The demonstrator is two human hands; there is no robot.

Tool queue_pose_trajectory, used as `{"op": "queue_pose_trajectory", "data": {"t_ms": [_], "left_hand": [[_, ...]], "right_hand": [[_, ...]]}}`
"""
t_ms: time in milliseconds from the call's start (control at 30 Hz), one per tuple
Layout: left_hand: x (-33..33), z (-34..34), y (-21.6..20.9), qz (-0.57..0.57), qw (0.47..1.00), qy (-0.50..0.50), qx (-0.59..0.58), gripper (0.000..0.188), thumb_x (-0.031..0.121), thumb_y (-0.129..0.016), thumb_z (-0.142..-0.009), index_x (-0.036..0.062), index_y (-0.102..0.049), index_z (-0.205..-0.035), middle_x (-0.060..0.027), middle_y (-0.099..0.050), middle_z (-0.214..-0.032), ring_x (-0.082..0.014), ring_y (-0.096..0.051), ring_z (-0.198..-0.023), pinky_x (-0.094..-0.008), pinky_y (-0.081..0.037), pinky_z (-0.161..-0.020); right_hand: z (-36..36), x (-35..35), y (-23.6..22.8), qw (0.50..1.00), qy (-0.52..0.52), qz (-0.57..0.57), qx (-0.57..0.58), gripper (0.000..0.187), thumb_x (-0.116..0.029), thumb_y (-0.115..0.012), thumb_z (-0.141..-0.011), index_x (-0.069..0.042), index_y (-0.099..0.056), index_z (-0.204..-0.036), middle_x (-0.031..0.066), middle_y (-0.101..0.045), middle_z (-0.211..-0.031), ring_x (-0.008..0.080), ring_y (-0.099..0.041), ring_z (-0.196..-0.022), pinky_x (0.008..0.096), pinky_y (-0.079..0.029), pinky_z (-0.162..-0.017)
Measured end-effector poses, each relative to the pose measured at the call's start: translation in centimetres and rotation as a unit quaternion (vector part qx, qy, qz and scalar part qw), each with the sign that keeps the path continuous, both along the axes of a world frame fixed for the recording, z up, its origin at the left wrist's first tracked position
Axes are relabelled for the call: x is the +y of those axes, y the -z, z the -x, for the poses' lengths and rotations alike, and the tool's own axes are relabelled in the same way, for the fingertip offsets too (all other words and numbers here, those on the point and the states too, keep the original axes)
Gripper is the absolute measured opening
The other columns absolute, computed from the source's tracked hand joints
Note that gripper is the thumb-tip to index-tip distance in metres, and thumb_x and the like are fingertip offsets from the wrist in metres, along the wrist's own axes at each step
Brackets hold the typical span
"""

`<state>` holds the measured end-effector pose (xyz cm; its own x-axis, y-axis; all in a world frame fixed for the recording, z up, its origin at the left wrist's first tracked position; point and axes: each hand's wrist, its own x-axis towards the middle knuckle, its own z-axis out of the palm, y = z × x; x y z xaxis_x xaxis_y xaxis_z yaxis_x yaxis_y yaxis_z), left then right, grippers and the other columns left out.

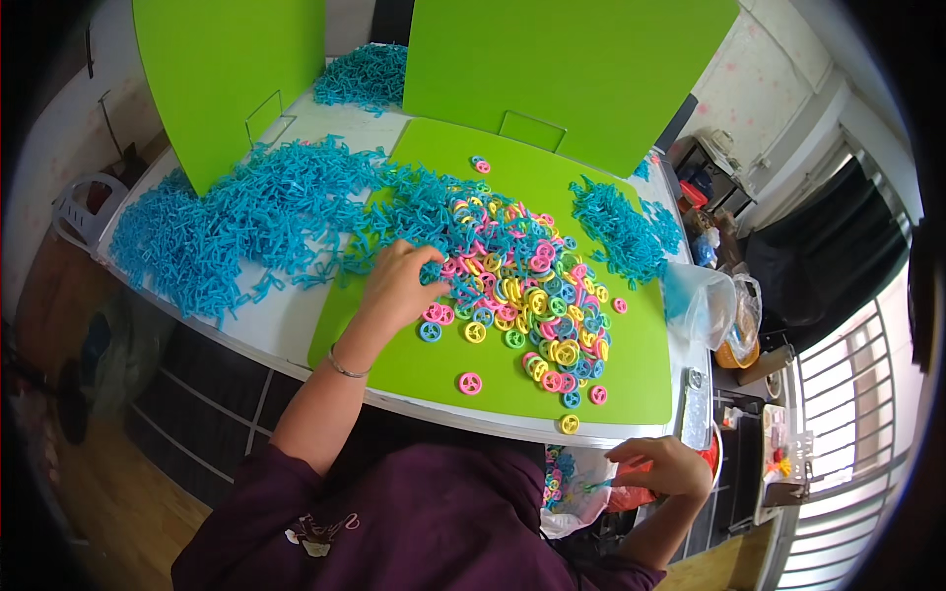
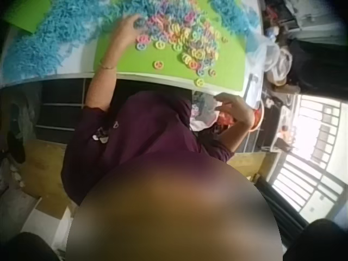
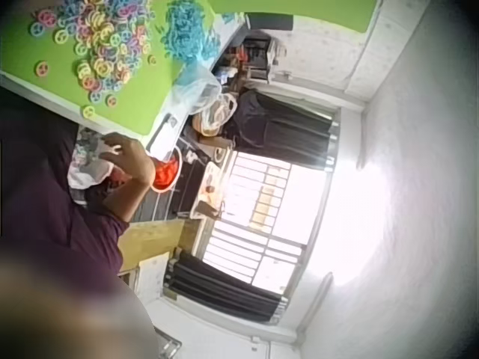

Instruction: Handling and sorting colorful plastic ring toy parts on a workbench.

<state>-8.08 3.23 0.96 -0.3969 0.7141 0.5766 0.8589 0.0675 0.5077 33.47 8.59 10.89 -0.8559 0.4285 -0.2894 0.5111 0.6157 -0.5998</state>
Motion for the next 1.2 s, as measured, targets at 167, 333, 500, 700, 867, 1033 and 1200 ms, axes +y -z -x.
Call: {"op": "queue_pose_trajectory", "data": {"t_ms": [167, 333, 500, 700, 867, 1033, 1200], "left_hand": [[0.3, -0.7, -0.2, 0.080, 0.996, 0.029, -0.041, 0.025, 0.016, -0.075, -0.069, 0.0090, -0.065, -0.091, -0.0077, -0.060, -0.082, -0.0278, -0.059, -0.082, -0.0377, -0.047, -0.075], [1.1, 0.2, 0.4, 0.059, 0.991, 0.058, -0.108, 0.019, 0.009, -0.073, -0.072, 0.0075, -0.065, -0.088, -0.0075, -0.063, -0.081, -0.0230, -0.062, -0.069, -0.0318, -0.049, -0.062], [1.1, -1.4, -1.5, -0.047, 0.927, 0.208, -0.309, 0.010, 0.001, -0.070, -0.078, 0.0032, -0.061, -0.083, -0.0002, -0.061, -0.074, -0.0061, -0.058, -0.061, -0.0213, -0.046, -0.053], [0.8, -3.5, -2.0, 0.002, 0.893, 0.275, -0.357, 0.022, 0.002, -0.069, -0.080, 0.0050, -0.047, -0.084, -0.0016, -0.058, -0.078, -0.0052, -0.057, -0.066, -0.0216, -0.047, -0.057], [0.5, -4.0, -2.8, -0.014, 0.902, 0.288, -0.323, 0.024, 0.010, -0.072, -0.079, 0.0042, -0.057, -0.096, -0.0054, -0.061, -0.090, -0.0121, -0.060, -0.076, -0.0261, -0.050, -0.063], [0.6, -3.3, -1.7, 0.029, 0.947, 0.285, -0.148, 0.034, 0.008, -0.075, -0.072, 0.0112, -0.065, -0.104, -0.0042, -0.059, -0.088, -0.0143, -0.058, -0.072, -0.0261, -0.049, -0.061], [0.4, -3.2, 0.5, 0.032, 0.960, 0.262, 0.094, 0.026, 0.009, -0.075, -0.070, 0.0113, -0.068, -0.095, -0.0058, -0.059, -0.089, -0.0164, -0.058, -0.073, -0.0295, -0.049, -0.059]], "right_hand": [[1.0, -0.5, 0.4, 0.995, 0.049, 0.010, 0.089, 0.037, -0.015, -0.077, -0.073, -0.005, -0.065, -0.106, 0.0082, -0.069, -0.094, 0.0187, -0.066, -0.083, 0.0297, -0.053, -0.074], [9.0, 0.6, 0.6, 0.977, -0.031, -0.007, 0.210, 0.029, -0.011, -0.074, -0.077, -0.003, -0.066, -0.104, 0.0077, -0.069, -0.091, 0.0174, -0.065, -0.080, 0.0293, -0.051, -0.071], [17.8, 1.3, 2.2, 0.950, 0.064, -0.003, 0.305, 0.025, -0.014, -0.071, -0.082, -0.002, -0.065, -0.103, 0.0095, -0.067, -0.094, 0.0154, -0.065, -0.083, 0.0281, -0.052, -0.073], [21.9, 2.8, 6.0, 0.924, 0.189, 0.070, 0.326, 0.020, -0.015, -0.065, -0.087, -0.001, -0.064, -0.101, 0.0077, -0.068, -0.090, 0.0083, -0.059, -0.082, 0.0232, -0.048, -0.069], [21.6, 3.5, 6.8, 0.830, 0.244, 0.252, 0.434, 0.010, -0.010, -0.062, -0.089, -0.001, -0.063, -0.091, 0.0037, -0.067, -0.088, 0.0069, -0.057, -0.082, 0.0238, -0.045, -0.077], [20.3, 4.5, 7.0, 0.854, 0.249, 0.188, 0.416, 0.017, -0.012, -0.060, -0.090, -0.001, -0.059, -0.103, 0.0021, -0.063, -0.089, 0.0056, -0.055, -0.080, 0.0202, -0.043, -0.071], [19.6, 4.7, 6.3, 0.864, 0.246, 0.148, 0.412, 0.023, -0.014, -0.060, -0.091, -0.001, -0.056, -0.109, -0.0026, -0.056, -0.078, 0.0034, -0.049, -0.071, 0.0192, -0.038, -0.060]]}}
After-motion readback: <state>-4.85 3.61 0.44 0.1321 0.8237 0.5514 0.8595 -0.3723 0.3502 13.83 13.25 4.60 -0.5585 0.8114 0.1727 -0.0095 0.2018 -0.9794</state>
